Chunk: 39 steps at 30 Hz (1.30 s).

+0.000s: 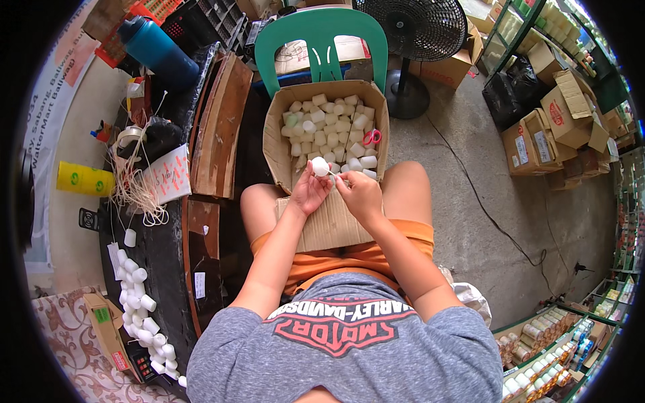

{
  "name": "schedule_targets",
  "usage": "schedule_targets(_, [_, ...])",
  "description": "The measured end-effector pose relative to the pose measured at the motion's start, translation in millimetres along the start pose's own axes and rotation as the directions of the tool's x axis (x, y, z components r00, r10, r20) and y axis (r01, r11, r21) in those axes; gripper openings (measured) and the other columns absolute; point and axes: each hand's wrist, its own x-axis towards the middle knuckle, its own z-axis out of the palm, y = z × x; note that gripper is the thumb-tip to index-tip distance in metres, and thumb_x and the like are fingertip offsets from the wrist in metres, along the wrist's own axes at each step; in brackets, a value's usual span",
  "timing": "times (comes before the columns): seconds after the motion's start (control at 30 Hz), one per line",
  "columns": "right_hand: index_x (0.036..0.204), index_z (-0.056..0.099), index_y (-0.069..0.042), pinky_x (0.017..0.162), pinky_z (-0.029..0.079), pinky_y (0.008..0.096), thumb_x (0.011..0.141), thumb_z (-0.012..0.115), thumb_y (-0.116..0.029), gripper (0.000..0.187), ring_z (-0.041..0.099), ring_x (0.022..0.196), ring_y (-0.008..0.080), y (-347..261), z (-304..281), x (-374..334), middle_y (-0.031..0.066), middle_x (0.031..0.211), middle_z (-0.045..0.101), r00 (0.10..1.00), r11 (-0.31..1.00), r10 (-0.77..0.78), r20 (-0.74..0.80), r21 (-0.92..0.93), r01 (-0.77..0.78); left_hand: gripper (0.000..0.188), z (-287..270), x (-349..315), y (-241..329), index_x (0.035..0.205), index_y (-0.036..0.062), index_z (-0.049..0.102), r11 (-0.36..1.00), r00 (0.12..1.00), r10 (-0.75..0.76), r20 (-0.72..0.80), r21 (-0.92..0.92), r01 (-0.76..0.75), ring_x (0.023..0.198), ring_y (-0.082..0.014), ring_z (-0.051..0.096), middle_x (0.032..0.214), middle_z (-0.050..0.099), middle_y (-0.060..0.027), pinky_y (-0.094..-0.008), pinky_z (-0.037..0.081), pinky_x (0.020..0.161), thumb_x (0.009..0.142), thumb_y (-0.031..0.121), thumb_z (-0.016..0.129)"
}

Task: The person sits cross-legged on a chair and threads small white cylindrical objects onto a string using both hands. They pick up the objects from a cardboard box on their lap, insert the string through the center, and occasionally use scissors to cut the string. The assembled strings are placed on a nearby table.

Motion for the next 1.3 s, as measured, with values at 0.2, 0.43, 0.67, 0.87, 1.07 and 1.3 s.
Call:
schedule_targets(0.2, [0.078,0.066,-0.007,0.053,0.046,0.0325,0.076,0.065,-0.023,0.016,0.059,0.058,0.0239,-7.3,-0.5,-0.9,0.0098,0.071,0.062,1.0,1.0,-0.028,-0.008,-0.005,0.028,0.038,-2.9,0.8,-0.5,0.109,0.0078,0.05,1.0,1.0,-0.002,-0.019,-0.018,0.002,0.085,-0.0155,0.06,0.107,0.059,-0.0085,-0.0293,0.052,0.077,0.087,0.039,0.053])
schedule_targets(0.43, [0.076,0.065,-0.008,0.052,0.046,0.0334,0.077,0.065,-0.024,0.016,0.059,0.058,0.0243,-3.5,4.7,-1.2,0.0087,0.071,0.062,0.999,0.998,-0.041,-0.017,-0.055,0.04,0.039,-5.2,1.3,-1.5,0.11,0.0083,0.05,1.0,1.0,0.005,-0.017,0.029,-0.004,0.093,-0.0159,0.057,0.108,0.058,-0.0073,-0.0295,0.049,0.082,0.086,0.037,0.057])
schedule_targets(0.67, [0.078,0.062,-0.007,0.055,0.047,0.0352,0.079,0.062,-0.022,0.015,0.06,0.062,0.0266,5.6,15.9,6.5,0.0093,0.075,0.061,0.998,0.985,-0.059,0.026,-0.159,0.063,0.039,1.3,0.8,-7.2,0.114,0.0155,0.048,0.985,0.997,0.073,0.018,0.157,-0.075,0.097,-0.0145,0.056,0.106,0.057,-0.0033,-0.0312,0.048,0.083,0.081,0.03,0.064])
schedule_targets(0.87, [0.083,0.057,-0.002,0.058,0.047,0.0343,0.078,0.062,-0.013,0.014,0.059,0.067,0.0255,0.4,14.3,7.2,0.0138,0.081,0.058,0.994,0.99,0.101,0.039,0.094,-0.104,0.036,3.9,-2.3,-4.7,0.116,0.0213,0.048,0.993,0.992,0.106,-0.067,0.053,-0.103,0.099,-0.0124,0.055,0.108,0.057,0.0008,-0.0337,0.047,0.085,0.083,0.024,0.063])
schedule_targets(1.07, [0.082,0.058,0.002,0.062,0.049,0.0294,0.079,0.062,-0.006,0.009,0.06,0.067,0.0208,13.7,14.4,4.6,0.0128,0.077,0.059,1.0,0.995,0.013,0.005,0.101,-0.013,0.036,1.5,0.0,-5.1,0.117,0.0224,0.049,0.992,0.993,0.095,-0.071,0.094,-0.089,0.099,-0.0114,0.054,0.11,0.056,0.0019,-0.033,0.046,0.085,0.083,0.022,0.063])
schedule_targets(1.3, [0.082,0.06,0.001,0.061,0.048,0.0319,0.078,0.063,-0.008,0.01,0.059,0.068,0.0233,17.2,23.2,7.9,0.0121,0.077,0.059,1.0,0.99,-0.005,0.016,0.142,0.003,0.04,1.0,0.1,-7.2,0.119,0.0208,0.049,0.978,0.996,0.084,-0.003,0.19,-0.082,0.1,-0.0137,0.054,0.113,0.055,-0.0011,-0.0317,0.046,0.086,0.083,0.018,0.064])
